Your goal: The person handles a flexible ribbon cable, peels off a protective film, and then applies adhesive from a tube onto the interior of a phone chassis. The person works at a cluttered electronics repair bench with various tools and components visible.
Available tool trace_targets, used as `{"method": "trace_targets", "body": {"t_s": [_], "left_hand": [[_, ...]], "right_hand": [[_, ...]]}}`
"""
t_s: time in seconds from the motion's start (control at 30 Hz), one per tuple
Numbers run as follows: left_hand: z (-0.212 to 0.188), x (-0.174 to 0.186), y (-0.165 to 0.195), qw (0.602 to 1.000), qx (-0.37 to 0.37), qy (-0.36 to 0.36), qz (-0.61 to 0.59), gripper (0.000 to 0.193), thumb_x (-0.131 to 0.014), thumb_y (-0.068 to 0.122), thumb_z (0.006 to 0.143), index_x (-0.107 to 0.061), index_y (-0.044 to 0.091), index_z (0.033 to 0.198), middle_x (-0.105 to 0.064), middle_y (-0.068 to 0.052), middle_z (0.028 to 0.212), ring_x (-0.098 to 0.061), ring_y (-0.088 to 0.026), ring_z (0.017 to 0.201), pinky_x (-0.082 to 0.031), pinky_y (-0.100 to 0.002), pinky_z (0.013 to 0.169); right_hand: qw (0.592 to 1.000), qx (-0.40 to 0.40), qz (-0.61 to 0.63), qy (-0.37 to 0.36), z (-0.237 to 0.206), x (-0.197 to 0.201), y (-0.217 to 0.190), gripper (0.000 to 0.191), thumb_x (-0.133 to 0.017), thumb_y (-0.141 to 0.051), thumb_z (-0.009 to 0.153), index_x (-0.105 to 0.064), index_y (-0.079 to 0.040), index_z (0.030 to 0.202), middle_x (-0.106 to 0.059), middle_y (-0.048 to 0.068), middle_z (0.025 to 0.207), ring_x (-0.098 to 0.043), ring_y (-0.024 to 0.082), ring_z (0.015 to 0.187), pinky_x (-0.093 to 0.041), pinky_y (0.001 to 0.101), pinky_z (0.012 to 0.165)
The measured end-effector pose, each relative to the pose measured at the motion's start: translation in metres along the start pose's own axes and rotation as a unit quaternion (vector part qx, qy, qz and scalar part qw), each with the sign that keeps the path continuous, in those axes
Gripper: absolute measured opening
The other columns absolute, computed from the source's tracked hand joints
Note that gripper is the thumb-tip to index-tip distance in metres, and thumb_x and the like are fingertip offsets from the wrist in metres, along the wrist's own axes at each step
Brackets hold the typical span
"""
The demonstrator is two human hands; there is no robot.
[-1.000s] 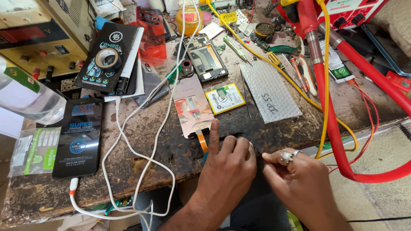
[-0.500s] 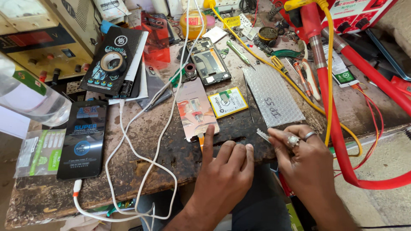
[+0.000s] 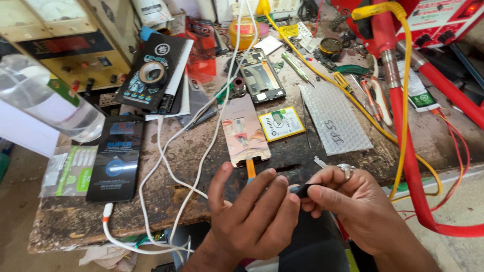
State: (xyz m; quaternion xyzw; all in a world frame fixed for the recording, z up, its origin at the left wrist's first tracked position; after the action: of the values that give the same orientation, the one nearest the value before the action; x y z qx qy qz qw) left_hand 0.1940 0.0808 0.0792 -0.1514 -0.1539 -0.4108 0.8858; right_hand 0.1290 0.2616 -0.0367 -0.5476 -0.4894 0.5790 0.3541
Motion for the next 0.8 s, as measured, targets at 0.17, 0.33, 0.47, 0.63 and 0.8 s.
{"method": "trace_targets", "body": {"t_s": [0.17,0.33,0.47,0.63,0.8], "left_hand": [[0.006,0.021,-0.031,0.997,0.075,-0.001,0.023,0.022,-0.075,0.025,0.107,-0.062,0.012,0.119,-0.073,-0.004,0.108,-0.072,-0.022,0.104,-0.043,-0.057,0.106],[-0.006,0.019,-0.070,0.898,0.347,-0.037,-0.268,0.017,-0.072,0.021,0.099,-0.074,0.008,0.110,-0.076,-0.006,0.105,-0.073,-0.025,0.103,-0.053,-0.038,0.097],[-0.008,0.004,-0.070,0.858,0.390,-0.066,-0.328,0.019,-0.081,0.017,0.087,-0.074,0.006,0.101,-0.075,-0.007,0.097,-0.074,-0.025,0.093,-0.053,-0.037,0.087],[-0.001,0.005,-0.076,0.892,0.357,0.009,-0.275,0.010,-0.082,0.013,0.091,-0.075,0.010,0.097,-0.076,-0.002,0.099,-0.075,-0.022,0.096,-0.053,-0.036,0.090],[0.012,0.028,-0.046,0.990,0.140,-0.001,0.001,0.017,-0.076,0.019,0.095,-0.078,0.014,0.110,-0.072,0.000,0.107,-0.069,-0.019,0.099,-0.046,-0.045,0.096]], "right_hand": [[0.994,0.038,-0.061,0.084,0.000,0.002,-0.016,0.016,-0.071,-0.006,0.090,-0.073,0.007,0.100,-0.077,0.013,0.085,-0.073,0.020,0.079,-0.059,0.0324,0.073],[0.988,0.073,-0.120,0.069,0.005,-0.024,-0.031,0.014,-0.073,-0.002,0.087,-0.075,0.007,0.098,-0.078,0.010,0.090,-0.073,0.016,0.085,-0.059,0.0320,0.080],[0.974,0.159,-0.160,-0.006,0.007,-0.053,-0.045,0.011,-0.076,-0.001,0.088,-0.076,0.007,0.096,-0.075,0.007,0.094,-0.070,0.014,0.089,-0.058,0.0286,0.082],[0.967,0.125,-0.188,0.121,0.012,-0.028,-0.040,0.016,-0.074,-0.004,0.090,-0.077,0.006,0.103,-0.075,0.007,0.090,-0.067,0.011,0.081,-0.054,0.0270,0.070],[0.987,0.076,-0.100,0.104,0.017,-0.021,-0.023,0.024,-0.063,-0.014,0.097,-0.076,0.002,0.108,-0.079,0.013,0.087,-0.071,0.016,0.073,-0.058,0.0307,0.065]]}}
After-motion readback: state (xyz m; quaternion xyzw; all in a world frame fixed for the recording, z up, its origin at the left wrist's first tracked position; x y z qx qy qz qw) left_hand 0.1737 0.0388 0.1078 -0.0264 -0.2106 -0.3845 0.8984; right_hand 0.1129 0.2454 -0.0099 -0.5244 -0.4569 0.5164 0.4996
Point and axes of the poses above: each hand's wrist, its own z-axis towards the middle knuckle, its own x-axis out of the back of the hand, y = z × x, the point moved 10 cm from there along z, towards the middle knuckle
